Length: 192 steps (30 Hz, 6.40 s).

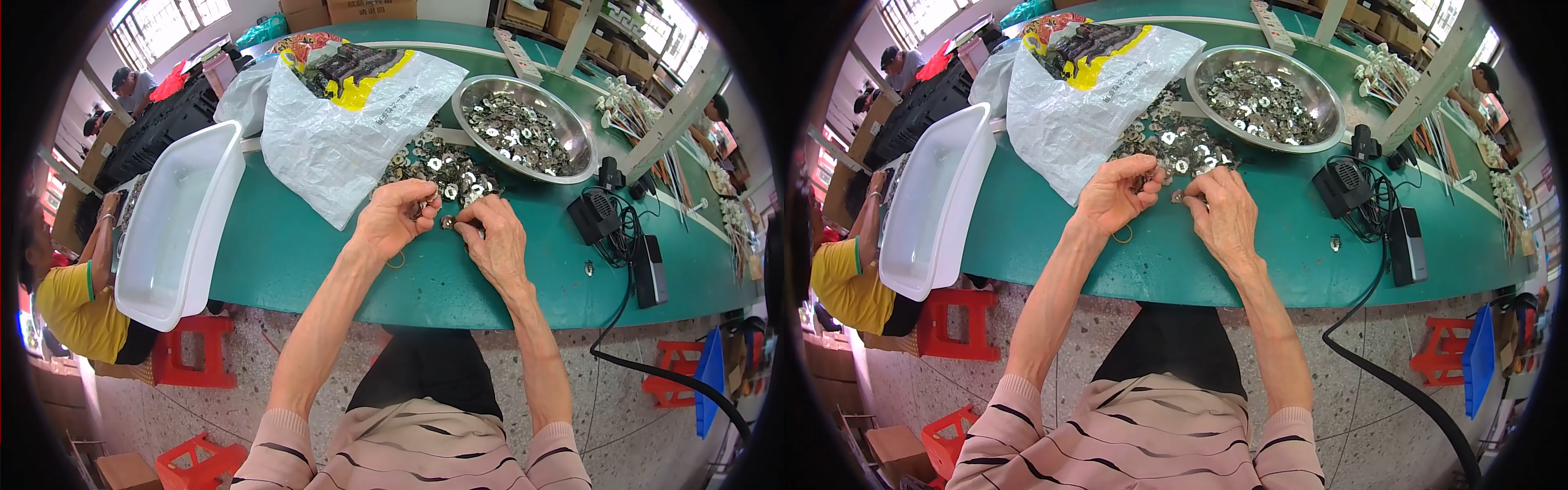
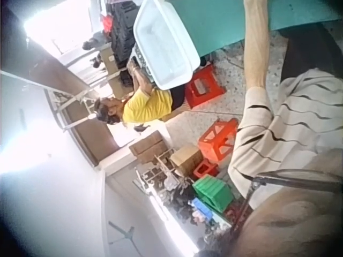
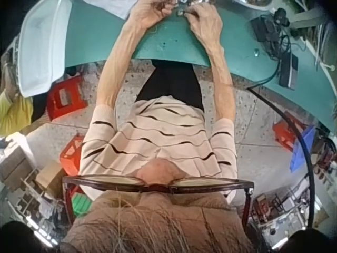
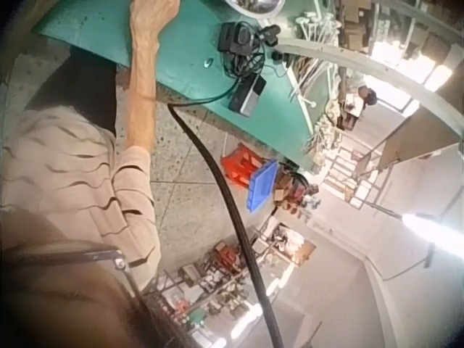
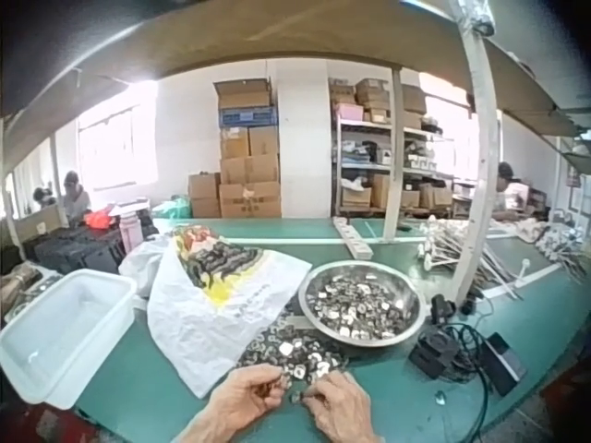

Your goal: The person assembles or sorts small metal rings and plastic pieces by hand, moving them from a plastic bag into a metal tray.

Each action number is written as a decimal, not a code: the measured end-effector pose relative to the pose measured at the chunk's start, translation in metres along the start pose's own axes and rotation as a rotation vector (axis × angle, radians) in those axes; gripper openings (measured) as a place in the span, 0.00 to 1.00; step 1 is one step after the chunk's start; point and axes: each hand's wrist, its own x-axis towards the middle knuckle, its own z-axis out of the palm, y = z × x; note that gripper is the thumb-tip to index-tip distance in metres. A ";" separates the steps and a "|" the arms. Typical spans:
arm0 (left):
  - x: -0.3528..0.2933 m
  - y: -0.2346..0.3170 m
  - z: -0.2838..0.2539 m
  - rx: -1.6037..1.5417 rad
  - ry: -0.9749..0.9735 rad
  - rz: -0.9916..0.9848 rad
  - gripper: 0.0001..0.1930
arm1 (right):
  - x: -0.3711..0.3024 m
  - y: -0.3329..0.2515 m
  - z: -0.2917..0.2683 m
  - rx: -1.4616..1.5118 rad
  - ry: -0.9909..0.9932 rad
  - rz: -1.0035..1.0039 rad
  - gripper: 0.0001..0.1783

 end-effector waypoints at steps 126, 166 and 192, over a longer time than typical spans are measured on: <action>-0.004 -0.012 0.016 0.460 0.033 0.115 0.06 | 0.004 0.000 -0.013 0.835 -0.085 0.391 0.07; 0.005 -0.004 -0.003 0.019 -0.107 -0.084 0.06 | 0.005 -0.001 -0.012 0.603 -0.050 0.351 0.08; -0.002 -0.010 0.010 0.344 -0.055 -0.061 0.07 | 0.007 0.000 -0.016 0.884 -0.129 0.411 0.07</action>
